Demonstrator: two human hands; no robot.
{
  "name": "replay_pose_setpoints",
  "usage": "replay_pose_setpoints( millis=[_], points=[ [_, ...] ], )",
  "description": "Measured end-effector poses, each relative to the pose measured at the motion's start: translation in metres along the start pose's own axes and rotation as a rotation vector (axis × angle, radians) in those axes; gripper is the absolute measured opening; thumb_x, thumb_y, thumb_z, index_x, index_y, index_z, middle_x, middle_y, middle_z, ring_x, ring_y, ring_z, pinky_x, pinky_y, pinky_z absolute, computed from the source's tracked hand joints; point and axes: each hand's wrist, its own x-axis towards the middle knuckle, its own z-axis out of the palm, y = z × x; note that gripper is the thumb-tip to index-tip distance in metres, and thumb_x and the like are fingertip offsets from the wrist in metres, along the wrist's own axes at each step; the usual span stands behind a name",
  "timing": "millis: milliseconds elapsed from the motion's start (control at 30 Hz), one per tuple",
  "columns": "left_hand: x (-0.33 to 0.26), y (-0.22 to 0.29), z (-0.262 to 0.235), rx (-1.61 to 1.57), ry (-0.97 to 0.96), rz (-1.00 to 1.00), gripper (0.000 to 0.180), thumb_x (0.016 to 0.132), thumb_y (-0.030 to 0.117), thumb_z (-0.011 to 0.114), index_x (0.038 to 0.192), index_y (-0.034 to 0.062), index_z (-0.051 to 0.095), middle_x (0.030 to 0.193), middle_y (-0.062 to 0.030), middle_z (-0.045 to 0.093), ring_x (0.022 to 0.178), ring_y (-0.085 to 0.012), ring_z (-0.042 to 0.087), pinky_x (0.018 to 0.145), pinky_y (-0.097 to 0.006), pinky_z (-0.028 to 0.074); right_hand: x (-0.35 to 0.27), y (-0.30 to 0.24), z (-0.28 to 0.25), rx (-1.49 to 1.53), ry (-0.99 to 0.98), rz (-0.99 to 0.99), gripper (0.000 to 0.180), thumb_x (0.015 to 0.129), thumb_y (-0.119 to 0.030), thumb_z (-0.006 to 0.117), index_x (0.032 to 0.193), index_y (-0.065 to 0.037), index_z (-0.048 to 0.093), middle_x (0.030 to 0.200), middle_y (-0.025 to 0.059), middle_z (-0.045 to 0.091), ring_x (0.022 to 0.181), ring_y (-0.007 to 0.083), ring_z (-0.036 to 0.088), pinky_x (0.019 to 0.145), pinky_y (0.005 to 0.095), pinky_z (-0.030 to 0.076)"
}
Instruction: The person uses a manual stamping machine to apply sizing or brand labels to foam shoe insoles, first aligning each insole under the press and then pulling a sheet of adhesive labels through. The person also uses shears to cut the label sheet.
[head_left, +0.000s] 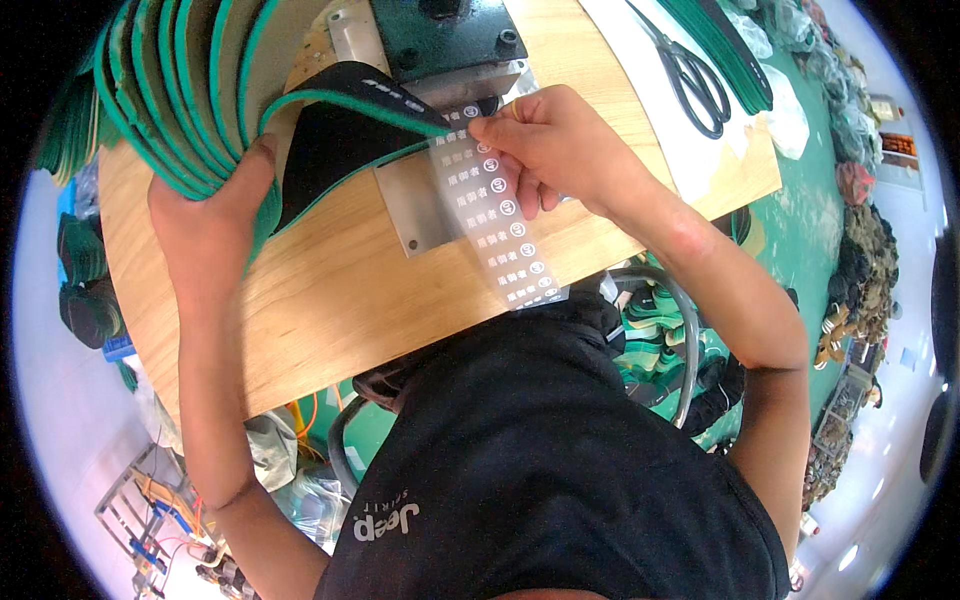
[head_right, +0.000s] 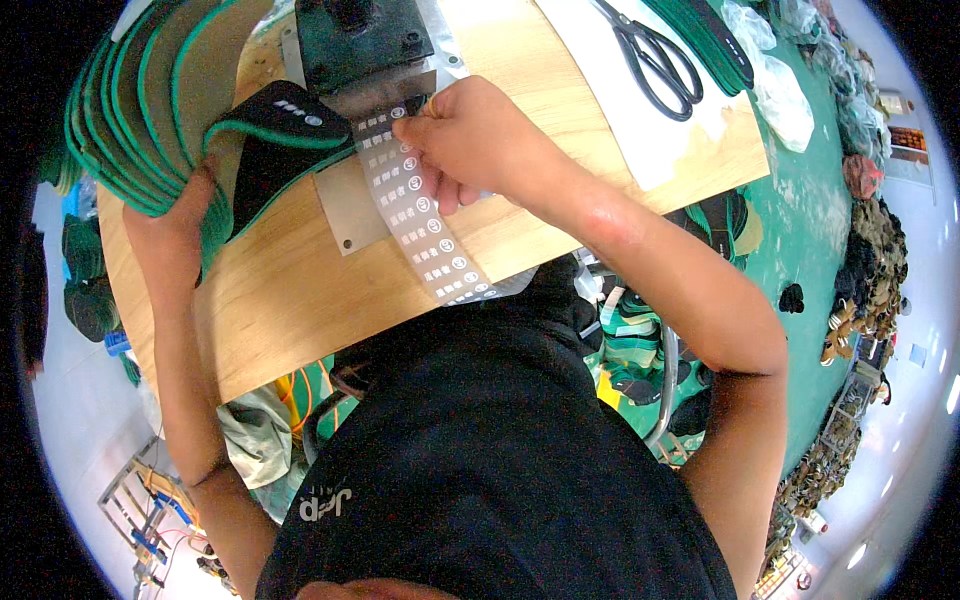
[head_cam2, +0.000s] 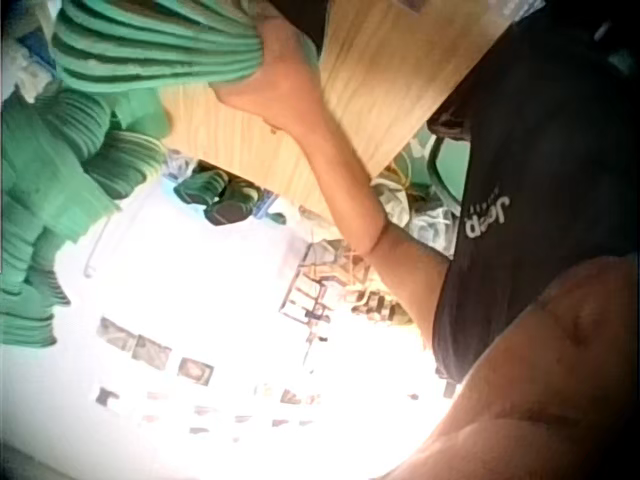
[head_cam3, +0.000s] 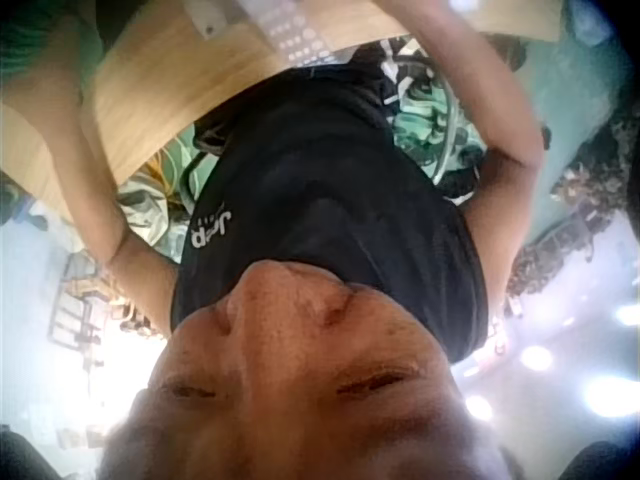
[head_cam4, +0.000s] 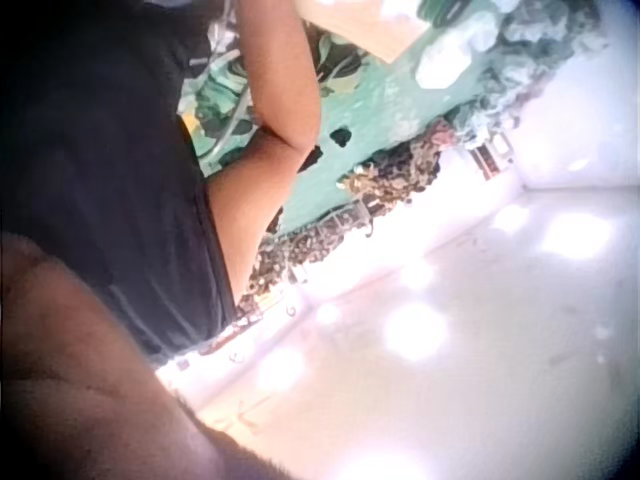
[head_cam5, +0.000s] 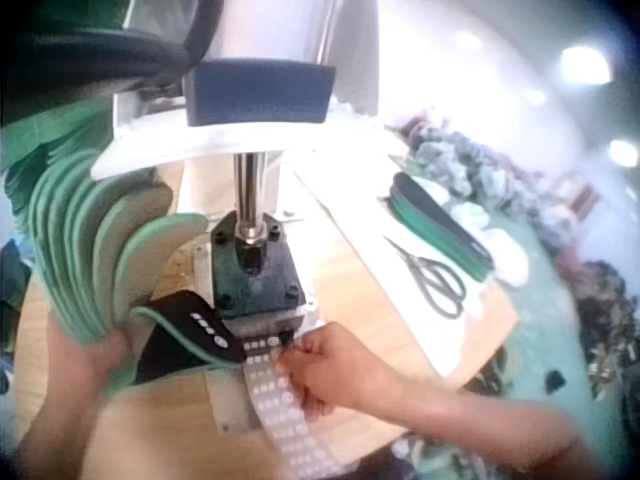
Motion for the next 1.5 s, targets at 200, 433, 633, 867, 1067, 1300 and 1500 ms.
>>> replay_pose_setpoints(
  millis=[200,433,633,867,1067,1300,1500],
  points=[
    [0.002,0.011,0.011,0.194,-0.295,0.29,0.077,0.061,0.019,0.078,0.13,0.0088,0.047,0.101,-0.0179,0.064,0.098,-0.0384,0.058,0.084,-0.041,0.046,-0.001,0.003,0.002,0.019,0.026,-0.029,0.033,0.09,-0.025,0.058,0.071,0.001,0.061,0.055,0.0074,0.059,0.039,0.0135,0.053,0.036,0.0246,0.039],
    [0.005,0.011,0.009,0.416,-0.33,0.304,0.08,0.062,0.018,0.077,0.134,0.0105,0.043,0.094,-0.0207,0.064,0.09,-0.0393,0.06,0.078,-0.044,0.048,-0.009,0.017,-0.006,0.196,0.001,-0.136,0.026,0.089,-0.023,0.063,0.074,-0.001,0.061,0.06,0.0039,0.057,0.043,0.0066,0.043,0.04,0.0195,0.03],
    [0.004,0.023,0.006,0.292,-0.292,0.126,0.074,0.066,0.014,0.072,0.134,0.0088,0.043,0.088,-0.0191,0.064,0.082,-0.0324,0.063,0.075,-0.036,0.05,-0.019,0.035,-0.022,0.537,0.11,-0.148,0.024,0.087,-0.019,0.063,0.07,-0.003,0.058,0.061,0.0033,0.057,0.047,0.008,0.045,0.043,0.0211,0.033],
    [0.014,-0.013,-0.02,0.049,-0.007,0.147,0.039,0.069,0.011,0.072,0.104,-0.0007,0.061,0.09,-0.0094,0.066,0.081,-0.0162,0.061,0.077,-0.03,0.048,-0.002,0.007,0.0,0.195,0.01,-0.1,0.026,0.091,-0.022,0.059,0.075,-0.002,0.061,0.06,0.0028,0.059,0.042,0.0078,0.051,0.037,0.0184,0.032],
    [0.016,-0.018,-0.02,-0.15,0.055,0.065,0.036,0.068,0.008,0.072,0.1,-0.0048,0.06,0.095,-0.0102,0.065,0.085,-0.017,0.06,0.081,-0.031,0.048,0.003,0.008,-0.001,0.095,-0.001,-0.025,0.027,0.091,-0.023,0.059,0.074,-0.002,0.061,0.057,0.005,0.06,0.04,0.0106,0.056,0.033,0.0193,0.034],
    [0.015,-0.021,-0.024,0.016,0.02,0.165,0.039,0.069,0.009,0.074,0.102,-0.0039,0.061,0.096,-0.0106,0.066,0.086,-0.0174,0.061,0.081,-0.031,0.047,0.001,0.002,0.0,0.073,0.022,-0.015,0.026,0.088,-0.018,0.058,0.071,0.001,0.061,0.058,0.0097,0.061,0.043,0.0157,0.059,0.038,0.0242,0.043],
    [0.017,-0.025,-0.023,0.049,0.045,0.17,0.038,0.068,0.011,0.075,0.1,-0.0037,0.062,0.096,-0.011,0.066,0.087,-0.0169,0.061,0.081,-0.031,0.048,0.004,0.001,-0.001,0.084,-0.014,-0.025,0.025,0.088,-0.018,0.058,0.073,0.002,0.061,0.058,0.0108,0.061,0.043,0.0166,0.059,0.037,0.0245,0.043]
  ],
)
